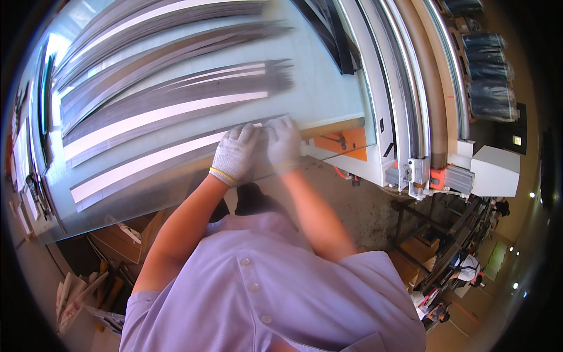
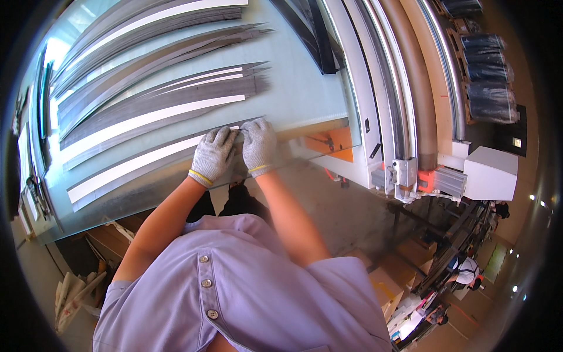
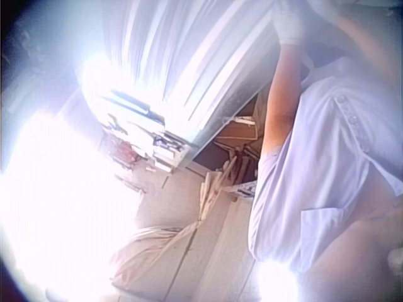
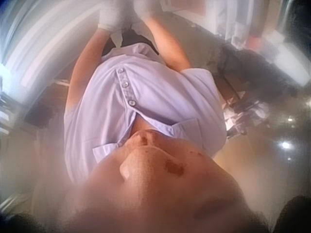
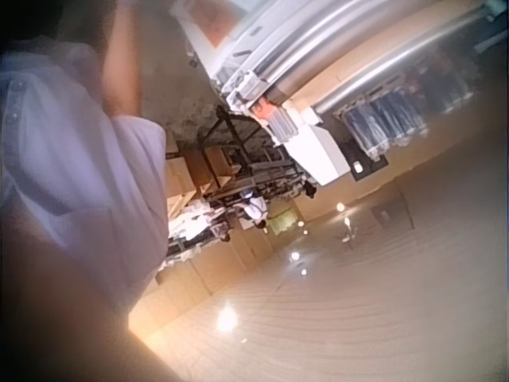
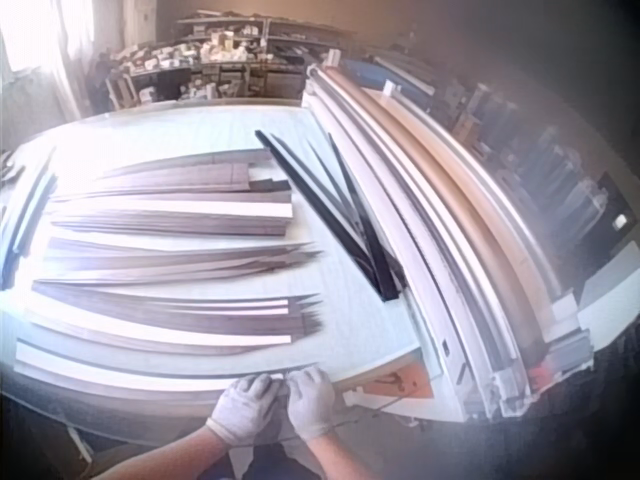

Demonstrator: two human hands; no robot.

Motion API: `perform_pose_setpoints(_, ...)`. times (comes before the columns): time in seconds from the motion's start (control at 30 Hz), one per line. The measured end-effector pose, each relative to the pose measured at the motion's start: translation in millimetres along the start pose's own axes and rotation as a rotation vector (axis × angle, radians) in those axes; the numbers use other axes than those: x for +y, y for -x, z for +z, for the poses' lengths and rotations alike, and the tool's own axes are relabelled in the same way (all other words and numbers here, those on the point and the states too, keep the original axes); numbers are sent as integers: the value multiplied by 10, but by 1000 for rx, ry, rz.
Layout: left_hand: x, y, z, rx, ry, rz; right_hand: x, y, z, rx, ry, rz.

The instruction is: The person peels the white protective paper backing off of several long silver strips one at a time on a work table.

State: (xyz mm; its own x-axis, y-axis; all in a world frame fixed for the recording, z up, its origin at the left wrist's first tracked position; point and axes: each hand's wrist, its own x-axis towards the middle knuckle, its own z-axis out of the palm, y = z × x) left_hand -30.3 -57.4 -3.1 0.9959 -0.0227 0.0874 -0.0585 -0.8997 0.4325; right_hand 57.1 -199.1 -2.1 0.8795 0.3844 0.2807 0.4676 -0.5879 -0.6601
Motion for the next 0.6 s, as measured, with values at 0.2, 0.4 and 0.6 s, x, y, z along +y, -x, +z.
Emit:
perform_pose_setpoints(0.2,37,-9,-53,4,13,1,-24,-30,49,45,81,-4)
perform_pose_setpoints(0.4,1,-4,6,-12,-10,-3,-31,-26,-22,-25,35,15)
perform_pose_setpoints(0.6,-5,12,27,8,-2,-5,-36,-28,32,-19,93,37)
